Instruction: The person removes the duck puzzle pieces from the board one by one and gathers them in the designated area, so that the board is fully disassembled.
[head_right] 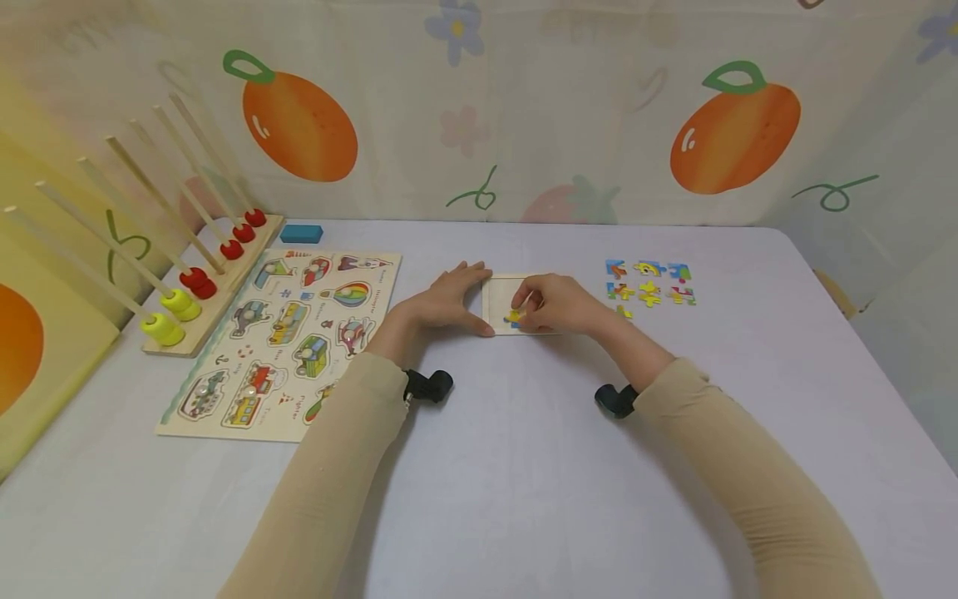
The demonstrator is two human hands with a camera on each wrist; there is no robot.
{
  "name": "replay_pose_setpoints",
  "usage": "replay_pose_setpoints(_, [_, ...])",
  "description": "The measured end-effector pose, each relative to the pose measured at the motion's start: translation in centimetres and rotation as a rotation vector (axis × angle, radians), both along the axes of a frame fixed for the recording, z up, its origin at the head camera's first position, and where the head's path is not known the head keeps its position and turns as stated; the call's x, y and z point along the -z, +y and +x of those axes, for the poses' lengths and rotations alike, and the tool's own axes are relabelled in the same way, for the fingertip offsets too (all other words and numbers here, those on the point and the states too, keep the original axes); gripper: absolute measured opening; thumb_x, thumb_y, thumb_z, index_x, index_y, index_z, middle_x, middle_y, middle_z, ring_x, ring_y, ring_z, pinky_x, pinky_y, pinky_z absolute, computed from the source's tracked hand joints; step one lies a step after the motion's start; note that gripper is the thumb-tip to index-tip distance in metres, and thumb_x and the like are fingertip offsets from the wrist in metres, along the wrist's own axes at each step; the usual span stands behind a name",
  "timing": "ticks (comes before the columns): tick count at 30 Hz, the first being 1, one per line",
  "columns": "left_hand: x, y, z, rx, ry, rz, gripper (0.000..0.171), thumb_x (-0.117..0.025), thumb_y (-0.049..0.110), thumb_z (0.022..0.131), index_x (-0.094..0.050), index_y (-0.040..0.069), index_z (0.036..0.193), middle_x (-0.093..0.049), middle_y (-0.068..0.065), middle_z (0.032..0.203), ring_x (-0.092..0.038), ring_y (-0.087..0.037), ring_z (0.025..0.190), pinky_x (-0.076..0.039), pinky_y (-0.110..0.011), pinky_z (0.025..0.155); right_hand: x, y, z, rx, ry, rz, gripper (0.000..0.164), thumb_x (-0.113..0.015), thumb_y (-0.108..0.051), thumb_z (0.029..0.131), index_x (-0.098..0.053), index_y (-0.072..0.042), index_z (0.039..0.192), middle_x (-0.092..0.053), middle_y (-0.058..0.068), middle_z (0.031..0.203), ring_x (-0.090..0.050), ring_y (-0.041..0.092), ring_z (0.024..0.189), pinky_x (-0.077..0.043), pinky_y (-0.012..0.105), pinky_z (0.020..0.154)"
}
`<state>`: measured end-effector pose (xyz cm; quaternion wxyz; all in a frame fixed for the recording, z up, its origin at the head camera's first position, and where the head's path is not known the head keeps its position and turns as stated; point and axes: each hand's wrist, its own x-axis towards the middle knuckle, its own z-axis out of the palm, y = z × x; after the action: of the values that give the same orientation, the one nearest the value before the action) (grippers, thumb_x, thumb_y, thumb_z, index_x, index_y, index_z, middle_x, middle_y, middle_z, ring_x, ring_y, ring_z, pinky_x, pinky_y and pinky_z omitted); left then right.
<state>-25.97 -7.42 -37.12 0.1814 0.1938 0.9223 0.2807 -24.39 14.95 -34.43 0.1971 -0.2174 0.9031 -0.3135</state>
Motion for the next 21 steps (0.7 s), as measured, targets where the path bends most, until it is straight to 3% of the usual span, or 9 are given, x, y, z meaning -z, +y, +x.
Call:
replay_pose_setpoints(11, [-0.24,0.00,0.13,0.001,-0.008,0.005,0.098,-0.080,0.038,0.077,-0.028,0.013,0.156,-0.013,-0.005,0.169,0.001,-0.026,0.159,0.000,-0.045,0.131,0.45,-0.25,0.06,0.006,0.017,0.031,0.027,-0.070,-0.010,0.088,-0.063,-0.003,0.113,-0.056,0.006,0.085,-0.051,0.017,0.078,-0.043,0.022,0.067])
replay_pose_setpoints(21, [-0.14,0.00,0.05,0.005,0.002,0.013,0.098,-0.081,0.038,0.077,-0.029,0.012,0.156,-0.015,-0.006,0.169,0.000,-0.026,0.159,0.000,-0.045,0.131,0.60,-0.12,0.12,-0.012,0.031,0.019,0.029,-0.071,-0.010,0.088,-0.062,-0.003,0.115,-0.058,0.006,0.084,-0.051,0.014,0.073,-0.043,0.023,0.066])
